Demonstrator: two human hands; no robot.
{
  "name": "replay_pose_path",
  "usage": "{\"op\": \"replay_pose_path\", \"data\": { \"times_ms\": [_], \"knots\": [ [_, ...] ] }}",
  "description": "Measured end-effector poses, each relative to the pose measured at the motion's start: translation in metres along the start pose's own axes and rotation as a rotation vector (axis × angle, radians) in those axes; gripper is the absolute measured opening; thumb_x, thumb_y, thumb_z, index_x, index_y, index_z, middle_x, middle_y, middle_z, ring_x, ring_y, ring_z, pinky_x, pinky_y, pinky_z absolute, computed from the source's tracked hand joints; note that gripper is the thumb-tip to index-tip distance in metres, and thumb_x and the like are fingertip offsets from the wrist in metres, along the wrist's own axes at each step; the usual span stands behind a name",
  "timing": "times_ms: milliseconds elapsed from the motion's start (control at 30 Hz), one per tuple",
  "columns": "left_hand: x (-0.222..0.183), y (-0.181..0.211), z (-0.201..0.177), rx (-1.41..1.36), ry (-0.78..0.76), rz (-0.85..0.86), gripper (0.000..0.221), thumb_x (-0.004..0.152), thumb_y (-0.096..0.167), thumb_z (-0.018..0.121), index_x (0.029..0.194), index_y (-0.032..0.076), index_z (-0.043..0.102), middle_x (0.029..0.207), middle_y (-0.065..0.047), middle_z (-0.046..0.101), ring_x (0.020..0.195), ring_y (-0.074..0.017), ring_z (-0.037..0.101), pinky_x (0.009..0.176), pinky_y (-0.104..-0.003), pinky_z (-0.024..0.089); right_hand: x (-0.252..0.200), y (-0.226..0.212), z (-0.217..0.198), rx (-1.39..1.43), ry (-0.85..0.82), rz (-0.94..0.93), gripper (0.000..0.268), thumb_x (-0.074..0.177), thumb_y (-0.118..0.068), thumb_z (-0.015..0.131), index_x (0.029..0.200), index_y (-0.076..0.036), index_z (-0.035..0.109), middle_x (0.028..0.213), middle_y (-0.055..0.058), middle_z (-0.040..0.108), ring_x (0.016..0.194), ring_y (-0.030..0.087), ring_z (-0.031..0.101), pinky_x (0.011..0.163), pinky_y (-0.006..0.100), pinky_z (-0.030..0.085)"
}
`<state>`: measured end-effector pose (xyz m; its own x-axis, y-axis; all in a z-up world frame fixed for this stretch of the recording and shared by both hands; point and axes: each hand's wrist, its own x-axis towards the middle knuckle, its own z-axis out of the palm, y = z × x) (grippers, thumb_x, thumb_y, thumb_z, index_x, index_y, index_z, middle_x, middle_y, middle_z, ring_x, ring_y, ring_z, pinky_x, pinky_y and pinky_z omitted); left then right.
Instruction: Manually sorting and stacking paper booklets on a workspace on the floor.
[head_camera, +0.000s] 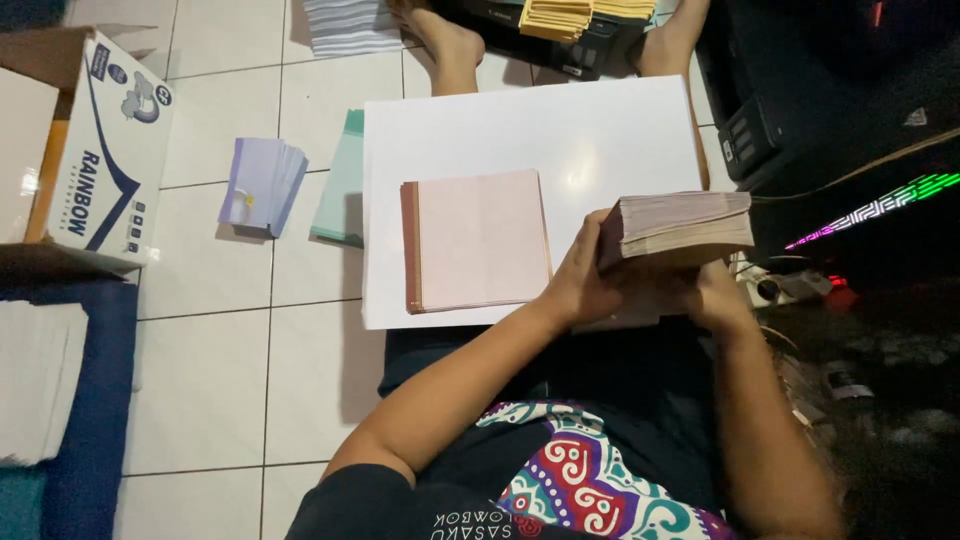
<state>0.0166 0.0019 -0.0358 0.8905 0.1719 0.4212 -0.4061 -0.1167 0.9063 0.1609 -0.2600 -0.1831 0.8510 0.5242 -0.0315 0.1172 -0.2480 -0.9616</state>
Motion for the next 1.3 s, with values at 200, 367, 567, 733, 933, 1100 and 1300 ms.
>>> {"op": "replay_pose_path", "data": {
  "times_ms": [200,367,567,733,933,1100,1300],
  "knots": [
    [0.018,0.031,-0.002,0.124,0.084,-0.261,0.054,0.07,0.029,0.07,0.115,0.012,0.044,0.087,-0.017,0.06,0.08,-0.0403,0.066,0.071,-0.05,0.049,-0.014,-0.167,0.036,0.069,0.123,-0.074,0.037,0.076,0.006,0.071,0.111,0.001,0.058,0.076,0.019,0.06,0.052,0.033,0.062,0.042,0.042,0.048],
    [0.026,0.017,0.001,0.335,-0.034,-0.511,0.088,0.085,0.051,0.067,0.147,0.004,0.026,0.127,-0.027,0.056,0.121,-0.0464,0.057,0.096,-0.06,0.049,0.008,-0.173,0.03,-0.068,0.108,0.135,0.047,0.086,-0.027,0.086,0.118,0.0,0.064,0.092,0.02,0.068,0.078,0.029,0.066,0.067,0.045,0.055],
    [0.003,0.016,0.005,0.681,-0.051,-0.32,0.073,0.098,0.043,0.055,0.15,-0.001,0.031,0.128,-0.025,0.049,0.121,-0.0451,0.053,0.098,-0.058,0.047,0.013,-0.176,0.033,-0.499,0.096,0.305,0.064,0.087,-0.049,0.078,0.125,0.001,0.066,0.106,0.029,0.07,0.098,0.045,0.067,0.079,0.056,0.052],
    [0.004,0.004,0.001,0.563,-0.004,-0.321,0.078,0.092,0.048,0.064,0.138,-0.004,0.03,0.106,-0.023,0.062,0.103,-0.0467,0.068,0.094,-0.057,0.052,-0.009,-0.213,0.052,-0.894,0.254,0.158,0.083,0.088,-0.055,0.078,0.142,0.005,0.06,0.135,0.029,0.056,0.121,0.049,0.059,0.088,0.058,0.054],
    [-0.001,0.011,-0.001,0.506,-0.001,-0.295,0.059,0.097,0.042,0.06,0.13,-0.003,0.043,0.113,-0.019,0.058,0.108,-0.038,0.07,0.089,-0.048,0.058,-0.022,-0.202,0.077,-1.089,0.386,-0.123,0.064,0.097,-0.04,0.073,0.144,0.0,0.058,0.127,0.021,0.054,0.115,0.044,0.054,0.087,0.053,0.048],
    [-0.003,0.035,-0.006,0.419,-0.013,-0.322,0.053,0.103,0.03,0.05,0.137,-0.011,0.043,0.117,-0.024,0.057,0.108,-0.0414,0.069,0.086,-0.047,0.06,-0.026,-0.201,0.08,-0.987,0.391,-0.208,0.056,0.089,-0.04,0.083,0.13,-0.005,0.068,0.127,0.018,0.054,0.115,0.041,0.054,0.091,0.051,0.043],
    [-0.004,0.048,-0.009,0.436,0.03,-0.274,0.047,0.099,0.018,0.057,0.136,-0.009,0.045,0.12,-0.024,0.054,0.11,-0.0437,0.068,0.087,-0.05,0.061,-0.035,-0.223,0.097,-0.986,0.381,-0.204,0.055,0.092,-0.043,0.08,0.129,-0.005,0.066,0.132,0.017,0.051,0.127,0.042,0.043,0.097,0.055,0.034]
  ]
}}
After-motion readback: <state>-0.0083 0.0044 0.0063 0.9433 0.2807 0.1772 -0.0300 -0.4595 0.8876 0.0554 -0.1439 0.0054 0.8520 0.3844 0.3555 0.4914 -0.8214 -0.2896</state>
